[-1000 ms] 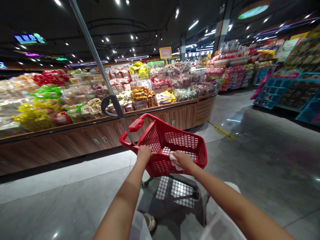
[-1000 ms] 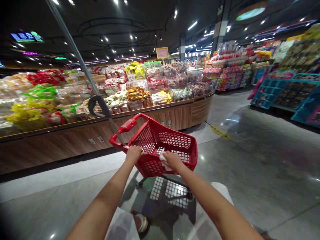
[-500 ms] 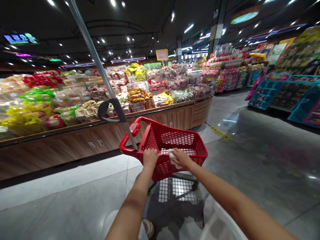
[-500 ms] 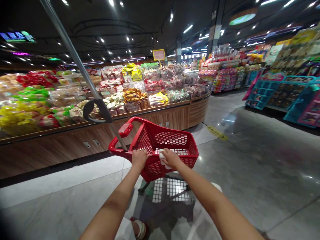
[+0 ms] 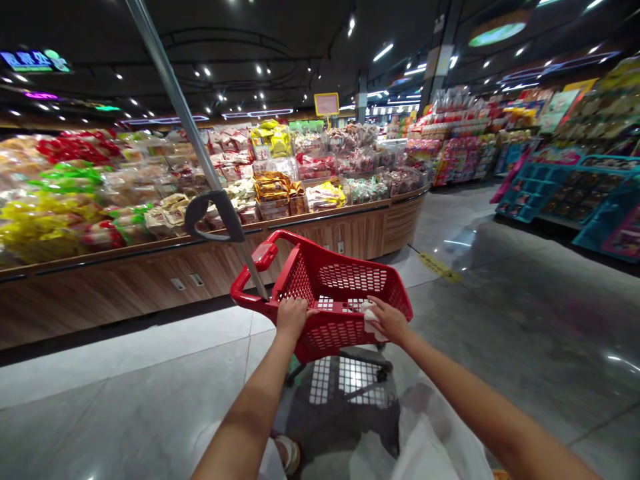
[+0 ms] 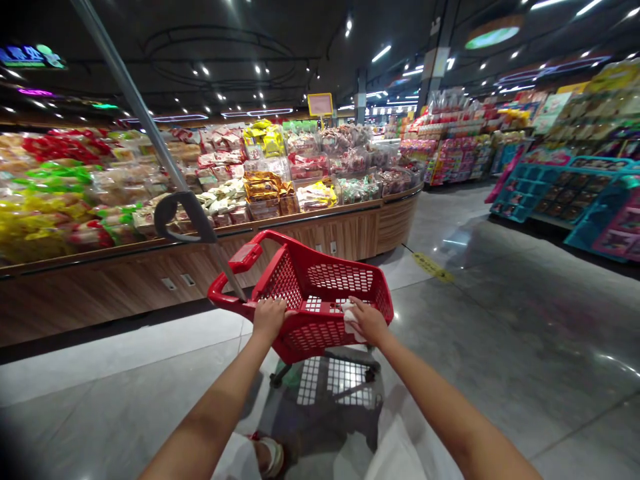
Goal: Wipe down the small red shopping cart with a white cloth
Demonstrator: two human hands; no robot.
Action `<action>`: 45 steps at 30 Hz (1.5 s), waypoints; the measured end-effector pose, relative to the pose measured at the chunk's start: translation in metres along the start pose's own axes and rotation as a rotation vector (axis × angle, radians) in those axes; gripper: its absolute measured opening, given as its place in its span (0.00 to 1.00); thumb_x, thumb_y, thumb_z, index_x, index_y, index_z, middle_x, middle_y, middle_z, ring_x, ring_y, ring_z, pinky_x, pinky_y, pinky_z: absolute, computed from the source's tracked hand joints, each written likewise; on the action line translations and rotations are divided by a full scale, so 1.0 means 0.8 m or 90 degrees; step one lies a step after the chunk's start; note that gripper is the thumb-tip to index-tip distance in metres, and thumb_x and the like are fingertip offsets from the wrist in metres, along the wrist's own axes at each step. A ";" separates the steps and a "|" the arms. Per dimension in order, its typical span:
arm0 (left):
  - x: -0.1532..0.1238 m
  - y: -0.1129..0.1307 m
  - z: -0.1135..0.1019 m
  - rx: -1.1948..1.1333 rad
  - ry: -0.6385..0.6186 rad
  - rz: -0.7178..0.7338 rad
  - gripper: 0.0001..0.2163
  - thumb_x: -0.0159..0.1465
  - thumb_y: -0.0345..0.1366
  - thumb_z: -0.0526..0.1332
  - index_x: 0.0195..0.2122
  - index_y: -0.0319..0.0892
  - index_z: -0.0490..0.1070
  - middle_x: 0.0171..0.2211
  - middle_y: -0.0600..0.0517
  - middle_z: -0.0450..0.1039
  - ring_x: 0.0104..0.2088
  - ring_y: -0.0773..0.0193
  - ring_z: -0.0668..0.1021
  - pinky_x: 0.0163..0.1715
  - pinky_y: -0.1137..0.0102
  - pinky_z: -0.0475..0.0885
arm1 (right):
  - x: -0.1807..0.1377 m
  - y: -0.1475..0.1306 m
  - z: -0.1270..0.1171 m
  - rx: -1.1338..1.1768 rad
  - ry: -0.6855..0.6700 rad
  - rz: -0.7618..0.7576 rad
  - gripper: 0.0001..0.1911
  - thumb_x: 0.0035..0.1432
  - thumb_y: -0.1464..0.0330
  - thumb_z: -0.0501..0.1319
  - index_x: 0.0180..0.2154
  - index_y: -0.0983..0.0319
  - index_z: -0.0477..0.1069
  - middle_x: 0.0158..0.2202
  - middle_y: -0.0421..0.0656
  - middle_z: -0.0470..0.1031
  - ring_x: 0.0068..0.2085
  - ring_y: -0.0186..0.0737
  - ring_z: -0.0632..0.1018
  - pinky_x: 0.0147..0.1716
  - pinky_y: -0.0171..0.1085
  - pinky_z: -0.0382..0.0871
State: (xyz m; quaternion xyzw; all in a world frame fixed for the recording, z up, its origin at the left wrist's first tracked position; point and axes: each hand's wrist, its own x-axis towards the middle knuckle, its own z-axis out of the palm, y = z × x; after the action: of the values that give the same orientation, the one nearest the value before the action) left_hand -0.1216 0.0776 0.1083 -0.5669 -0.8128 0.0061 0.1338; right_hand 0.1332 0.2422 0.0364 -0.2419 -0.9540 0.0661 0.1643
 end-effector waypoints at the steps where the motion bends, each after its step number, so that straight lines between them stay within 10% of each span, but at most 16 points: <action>1: 0.000 0.002 0.001 -0.003 0.004 0.001 0.18 0.65 0.48 0.51 0.36 0.40 0.74 0.34 0.41 0.75 0.41 0.49 0.73 0.40 0.60 0.61 | -0.004 0.004 0.000 0.003 0.010 0.000 0.17 0.61 0.67 0.56 0.52 0.61 0.67 0.60 0.49 0.63 0.55 0.46 0.69 0.52 0.44 0.65; 12: -0.008 0.034 -0.001 -0.031 0.027 0.008 0.16 0.66 0.46 0.52 0.38 0.41 0.73 0.36 0.44 0.75 0.41 0.52 0.73 0.40 0.61 0.60 | 0.088 -0.135 0.021 0.137 0.074 -0.127 0.19 0.61 0.70 0.56 0.54 0.61 0.65 0.54 0.49 0.68 0.54 0.41 0.70 0.54 0.42 0.64; 24: -0.012 0.016 0.004 -0.036 0.076 -0.012 0.17 0.69 0.41 0.47 0.32 0.40 0.73 0.33 0.46 0.76 0.37 0.55 0.73 0.38 0.62 0.58 | -0.006 -0.007 0.002 0.038 0.007 -0.051 0.21 0.59 0.68 0.58 0.54 0.60 0.64 0.58 0.50 0.64 0.54 0.46 0.70 0.50 0.43 0.67; 34: -0.008 0.022 0.002 -0.028 0.091 -0.001 0.18 0.69 0.41 0.47 0.34 0.39 0.74 0.34 0.44 0.76 0.39 0.54 0.74 0.39 0.61 0.60 | 0.090 -0.149 0.033 0.084 0.085 -0.087 0.19 0.61 0.73 0.55 0.55 0.59 0.64 0.52 0.49 0.70 0.52 0.42 0.72 0.50 0.42 0.68; 45: -0.016 -0.018 -0.008 -0.040 0.071 0.044 0.18 0.68 0.43 0.47 0.34 0.38 0.74 0.33 0.43 0.76 0.39 0.54 0.76 0.42 0.59 0.66 | -0.038 0.023 0.019 -0.015 0.054 -0.028 0.19 0.60 0.72 0.56 0.53 0.59 0.66 0.50 0.49 0.71 0.50 0.45 0.73 0.48 0.44 0.69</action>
State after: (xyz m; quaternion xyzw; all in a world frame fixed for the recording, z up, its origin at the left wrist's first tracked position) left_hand -0.1294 0.0599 0.1140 -0.5978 -0.7840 -0.0467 0.1606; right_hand 0.1614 0.2426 0.0098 -0.2256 -0.9520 0.0411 0.2029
